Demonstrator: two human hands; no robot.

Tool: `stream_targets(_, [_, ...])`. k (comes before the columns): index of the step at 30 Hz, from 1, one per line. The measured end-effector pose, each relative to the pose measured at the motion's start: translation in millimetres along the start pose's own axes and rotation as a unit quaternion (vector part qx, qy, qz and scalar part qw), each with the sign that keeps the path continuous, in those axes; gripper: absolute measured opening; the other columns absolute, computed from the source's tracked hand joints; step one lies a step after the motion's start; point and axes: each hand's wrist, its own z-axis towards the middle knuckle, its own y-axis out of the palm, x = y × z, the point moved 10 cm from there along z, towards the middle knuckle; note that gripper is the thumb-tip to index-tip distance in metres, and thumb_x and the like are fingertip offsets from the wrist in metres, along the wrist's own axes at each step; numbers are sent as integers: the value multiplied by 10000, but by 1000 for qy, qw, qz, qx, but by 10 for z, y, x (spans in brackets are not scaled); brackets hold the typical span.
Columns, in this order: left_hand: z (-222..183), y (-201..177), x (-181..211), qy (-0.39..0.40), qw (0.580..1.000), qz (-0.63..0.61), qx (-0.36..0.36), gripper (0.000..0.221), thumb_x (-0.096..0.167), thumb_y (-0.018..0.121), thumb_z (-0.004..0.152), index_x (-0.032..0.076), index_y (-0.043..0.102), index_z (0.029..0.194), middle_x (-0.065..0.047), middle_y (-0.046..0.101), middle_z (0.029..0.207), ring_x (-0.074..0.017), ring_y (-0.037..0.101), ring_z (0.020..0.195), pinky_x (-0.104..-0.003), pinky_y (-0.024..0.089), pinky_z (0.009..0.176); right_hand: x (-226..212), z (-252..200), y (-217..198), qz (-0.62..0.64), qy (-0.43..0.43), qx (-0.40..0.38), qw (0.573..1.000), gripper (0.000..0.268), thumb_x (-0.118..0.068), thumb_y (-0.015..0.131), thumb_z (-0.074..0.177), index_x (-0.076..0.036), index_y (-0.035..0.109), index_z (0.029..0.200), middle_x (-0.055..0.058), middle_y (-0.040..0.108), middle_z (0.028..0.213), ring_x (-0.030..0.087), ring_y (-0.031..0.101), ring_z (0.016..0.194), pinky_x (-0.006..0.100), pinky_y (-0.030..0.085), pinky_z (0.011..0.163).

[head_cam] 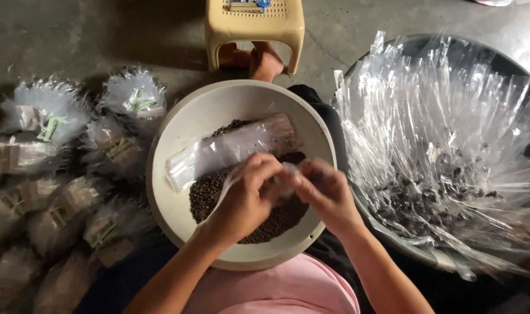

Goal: A person is manually filling small plastic bags with seeds from a large white bowl and placing the filled bags into a organized pile on the floor.

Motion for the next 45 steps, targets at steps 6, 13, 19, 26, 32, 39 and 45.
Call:
stream_targets(6, [75,-63,-138,-40,992,-114,-31,120,144,587,1042,102,653,950,-116,655,720,-253,628,591,-373,526,598,77,19,58,-128,-27,66,989,211,-119,683,974,8,671,1142,98,607,674,128,554,532,260,433,477])
stream_targets(13, [95,-1318,-290,-49,975,-110,187,89,90,547,1076,26,575,1022,-35,553,777,-127,515,662,-236,479,586,-277,-280,343,-256,-102,-70,959,89,29,625,849,-59,638,861,21,625,797,120,529,623,251,419,517])
stream_targets(19, [-620,-1365,-1095,-130,964,190,132,616,143,746,900,-74,402,1363,-278,526,1295,-416,559,1146,-488,453,1001,-22,-534,-1578,-483,-107,201,846,107,79,708,901,-13,698,953,88,673,1087,174,611,762,282,517,640])
stream_targets(26, [-791,-1176,-1427,-306,940,-89,119,306,104,592,965,-26,587,1243,-146,720,1068,-206,663,860,-321,541,742,365,-955,-2848,-542,218,327,743,507,-325,615,1057,-92,528,1499,226,479,1406,429,564,1146,567,482,896])
stream_targets(32, [-481,-845,-1214,-287,948,-118,70,416,129,599,927,-9,566,1317,-150,717,1167,-217,682,972,-335,555,836,463,-824,-2298,-207,120,248,939,349,-239,470,1117,-46,599,1377,63,665,1008,115,435,566,244,337,491])
stream_targets(39, [-511,-760,-1096,-268,956,-87,84,393,228,687,964,35,637,1303,-142,732,1114,-229,682,1066,-453,531,981,247,-814,-1879,-233,61,280,929,353,-266,615,1078,-50,657,1354,109,615,801,153,552,581,285,467,494])
stream_targets(45, [-633,-744,-1097,-277,953,-94,76,372,246,684,973,55,645,1290,-125,738,1083,-210,685,1048,-434,539,964,308,-878,-1897,-237,75,282,927,362,-238,634,1068,-28,641,1364,140,659,931,171,567,670,301,508,537])
